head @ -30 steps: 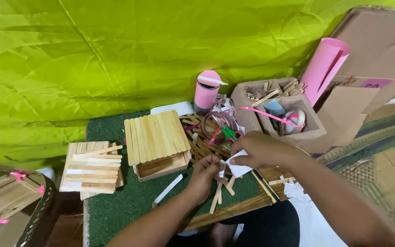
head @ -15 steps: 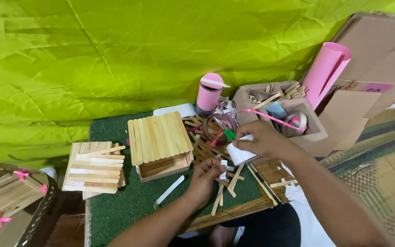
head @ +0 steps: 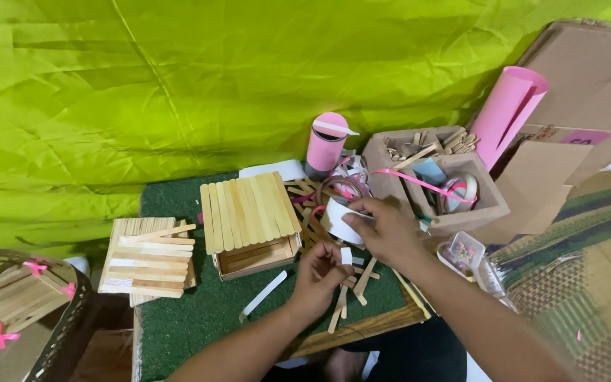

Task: Assembling a miniature house using popsicle sticks, tape, and scissors

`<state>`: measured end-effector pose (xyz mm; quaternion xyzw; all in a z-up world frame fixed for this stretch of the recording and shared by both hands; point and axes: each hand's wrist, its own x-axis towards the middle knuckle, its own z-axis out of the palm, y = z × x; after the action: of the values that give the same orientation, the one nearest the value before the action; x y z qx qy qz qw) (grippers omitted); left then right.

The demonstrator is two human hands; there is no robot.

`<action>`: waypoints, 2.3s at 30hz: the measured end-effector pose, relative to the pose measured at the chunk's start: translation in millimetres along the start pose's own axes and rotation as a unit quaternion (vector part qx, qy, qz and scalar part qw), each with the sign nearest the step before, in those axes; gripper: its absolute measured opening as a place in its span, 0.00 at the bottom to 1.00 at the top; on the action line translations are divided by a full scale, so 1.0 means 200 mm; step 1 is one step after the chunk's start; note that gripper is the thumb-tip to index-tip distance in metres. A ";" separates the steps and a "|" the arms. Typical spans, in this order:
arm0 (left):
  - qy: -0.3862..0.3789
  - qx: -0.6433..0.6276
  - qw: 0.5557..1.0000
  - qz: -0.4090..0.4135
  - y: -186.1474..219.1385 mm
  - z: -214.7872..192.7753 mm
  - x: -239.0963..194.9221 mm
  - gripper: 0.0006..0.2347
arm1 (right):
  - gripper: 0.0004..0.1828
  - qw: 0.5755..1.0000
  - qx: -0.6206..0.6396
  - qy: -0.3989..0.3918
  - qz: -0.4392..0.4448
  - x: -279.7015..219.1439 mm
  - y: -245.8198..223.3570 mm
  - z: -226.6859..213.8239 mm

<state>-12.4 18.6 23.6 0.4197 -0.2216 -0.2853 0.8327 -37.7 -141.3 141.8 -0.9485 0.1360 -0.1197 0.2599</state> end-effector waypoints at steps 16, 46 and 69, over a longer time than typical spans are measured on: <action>-0.013 0.047 0.997 0.052 -0.02 0.00 -0.04 0.09 | 0.23 0.905 -0.192 0.138 -0.354 -0.16 0.20 0.12; -0.040 0.231 0.958 0.167 0.03 0.02 -0.05 0.03 | 0.07 0.923 -0.076 0.017 -0.377 -0.38 0.03 -0.08; -0.013 0.173 0.947 0.270 0.10 0.12 -0.07 0.03 | 0.06 0.935 0.331 0.106 -0.074 -0.56 0.28 0.10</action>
<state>-31.2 23.9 52.0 0.4778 -0.3831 -0.0126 0.7904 -147.2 -144.0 78.5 -0.7977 0.0445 -0.2768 0.5340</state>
